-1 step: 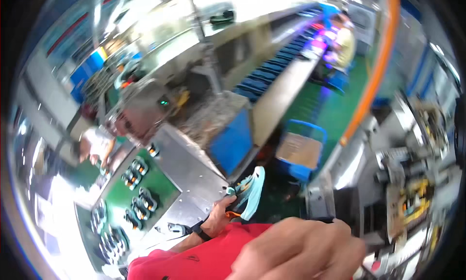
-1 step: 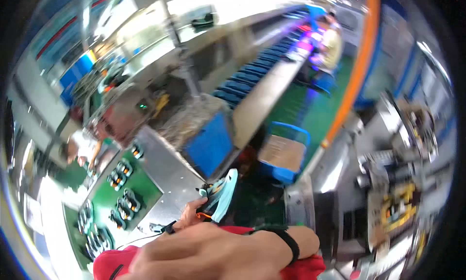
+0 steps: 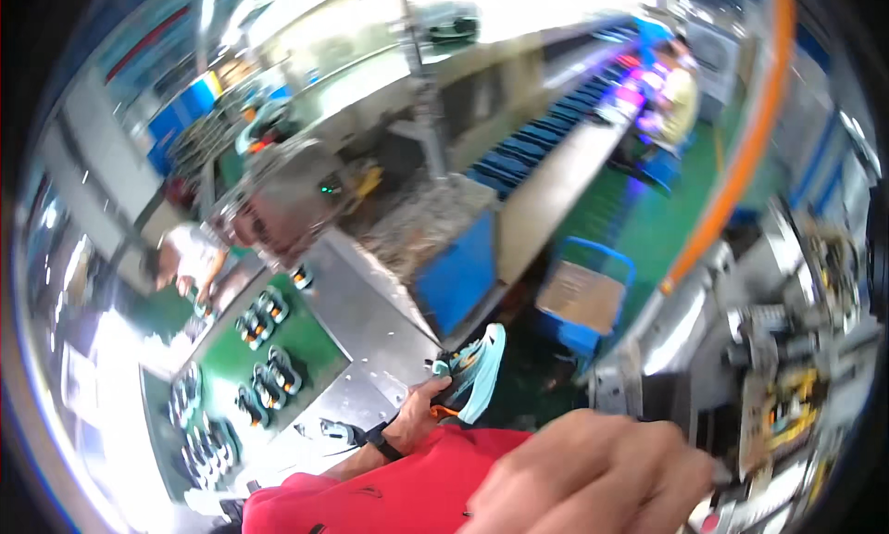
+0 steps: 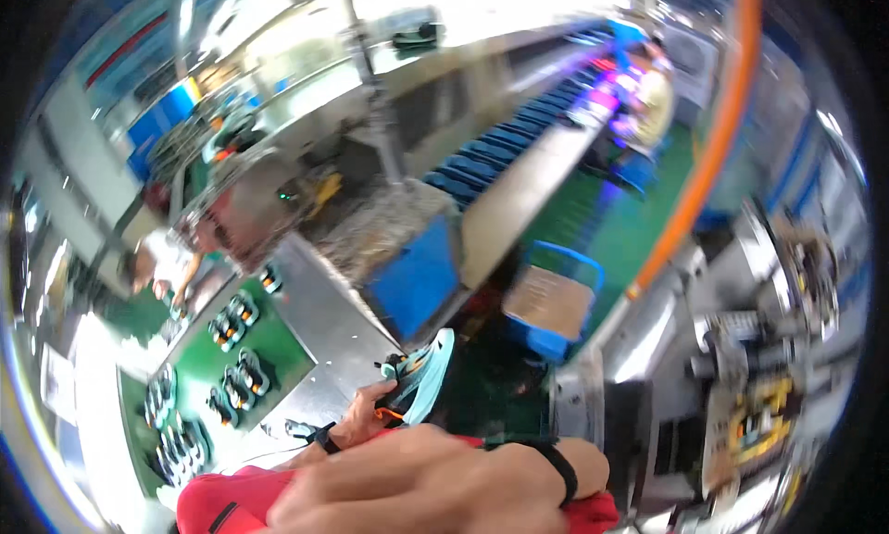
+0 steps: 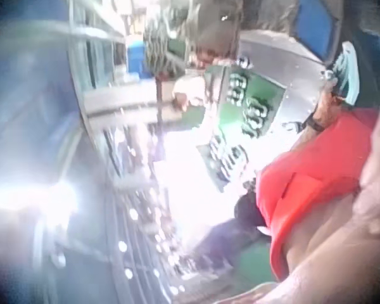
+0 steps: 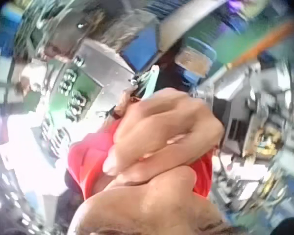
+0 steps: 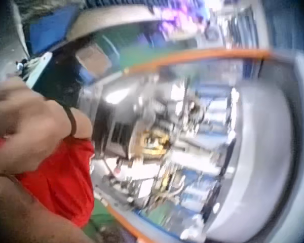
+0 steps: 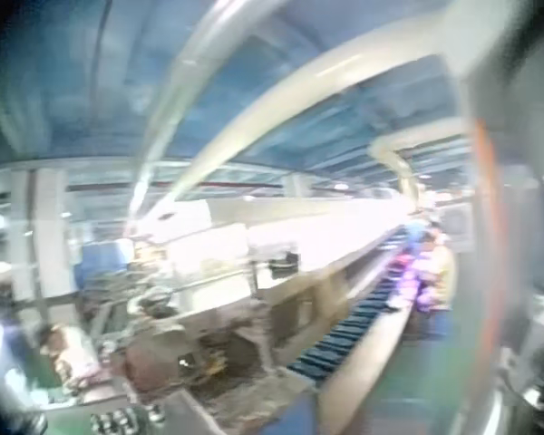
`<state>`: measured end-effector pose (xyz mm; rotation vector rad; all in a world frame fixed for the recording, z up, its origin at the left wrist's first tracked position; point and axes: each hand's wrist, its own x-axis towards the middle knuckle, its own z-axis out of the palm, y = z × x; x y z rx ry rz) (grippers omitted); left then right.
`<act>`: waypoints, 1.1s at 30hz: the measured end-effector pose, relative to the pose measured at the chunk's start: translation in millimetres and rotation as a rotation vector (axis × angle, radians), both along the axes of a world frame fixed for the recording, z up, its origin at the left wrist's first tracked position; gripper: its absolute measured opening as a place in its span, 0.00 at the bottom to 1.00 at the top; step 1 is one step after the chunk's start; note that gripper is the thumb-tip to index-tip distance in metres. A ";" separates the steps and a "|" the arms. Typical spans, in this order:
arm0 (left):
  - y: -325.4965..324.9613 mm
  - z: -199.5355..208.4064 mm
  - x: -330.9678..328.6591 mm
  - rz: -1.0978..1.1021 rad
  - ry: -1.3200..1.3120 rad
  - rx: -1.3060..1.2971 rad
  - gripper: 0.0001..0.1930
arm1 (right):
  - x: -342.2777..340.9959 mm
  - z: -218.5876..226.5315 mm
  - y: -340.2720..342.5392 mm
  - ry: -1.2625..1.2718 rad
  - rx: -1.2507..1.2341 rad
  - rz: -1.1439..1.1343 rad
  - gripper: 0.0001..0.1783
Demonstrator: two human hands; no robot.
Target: Operating a toe-lasting machine and moving shoes along a conveyor belt assembly line.
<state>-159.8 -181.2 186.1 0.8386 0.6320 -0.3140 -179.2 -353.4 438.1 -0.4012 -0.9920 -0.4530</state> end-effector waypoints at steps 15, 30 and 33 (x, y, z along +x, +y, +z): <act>367.5 -159.6 66.3 0.837 0.030 0.382 0.11 | 400.5 33.6 322.4 -0.107 -1.439 -0.567 0.19; 640.1 -274.5 210.9 0.537 0.251 1.500 0.23 | 589.3 40.4 603.2 -0.047 -1.928 -0.280 0.32; 565.4 -293.3 198.5 0.642 0.036 1.417 0.29 | 598.5 58.9 583.2 -0.013 -2.002 -0.201 0.58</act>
